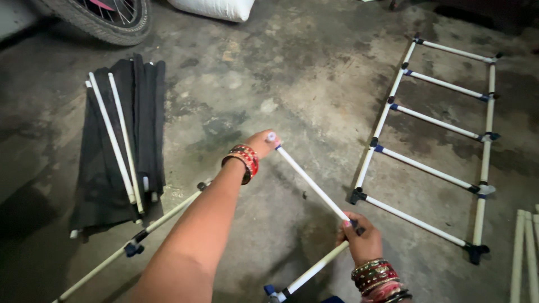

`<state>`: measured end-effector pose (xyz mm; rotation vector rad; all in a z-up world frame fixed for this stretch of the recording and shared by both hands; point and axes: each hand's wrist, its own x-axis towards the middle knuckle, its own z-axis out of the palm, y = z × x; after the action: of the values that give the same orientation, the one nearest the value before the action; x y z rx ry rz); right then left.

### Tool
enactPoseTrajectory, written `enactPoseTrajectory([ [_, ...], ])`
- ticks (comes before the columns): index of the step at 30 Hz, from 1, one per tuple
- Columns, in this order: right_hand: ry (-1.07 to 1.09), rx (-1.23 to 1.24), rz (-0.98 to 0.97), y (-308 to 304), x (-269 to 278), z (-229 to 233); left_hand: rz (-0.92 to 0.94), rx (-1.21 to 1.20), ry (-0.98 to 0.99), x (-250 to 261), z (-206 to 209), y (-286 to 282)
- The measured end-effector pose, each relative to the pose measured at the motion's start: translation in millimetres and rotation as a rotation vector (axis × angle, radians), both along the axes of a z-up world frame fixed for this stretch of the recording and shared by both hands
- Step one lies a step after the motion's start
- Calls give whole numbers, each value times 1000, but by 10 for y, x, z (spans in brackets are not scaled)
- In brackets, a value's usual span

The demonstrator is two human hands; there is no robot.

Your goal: The person assembles a white tubular frame by connecting rods with blue connectors on the floor. They pick up rods and connectors, align them, and press them together to form ladder-like sections.

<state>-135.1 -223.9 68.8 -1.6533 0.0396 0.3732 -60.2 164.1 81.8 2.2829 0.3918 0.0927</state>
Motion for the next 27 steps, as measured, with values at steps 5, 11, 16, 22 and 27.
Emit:
enactPoseTrajectory([
  [5,89,190,-39,-36,36,-113,95,-140,28,45,269,-226],
  [11,113,411,-104,-142,434,-64,137,159,-31,-111,84,-85],
  [16,115,543,-117,-93,851,160,45,159,17,-642,-243,573],
  [22,217,489,-171,134,1099,483,-274,53,312,-1286,-396,1017],
  [27,371,597,-140,244,1037,288,113,-228,370,-1699,-651,927],
])
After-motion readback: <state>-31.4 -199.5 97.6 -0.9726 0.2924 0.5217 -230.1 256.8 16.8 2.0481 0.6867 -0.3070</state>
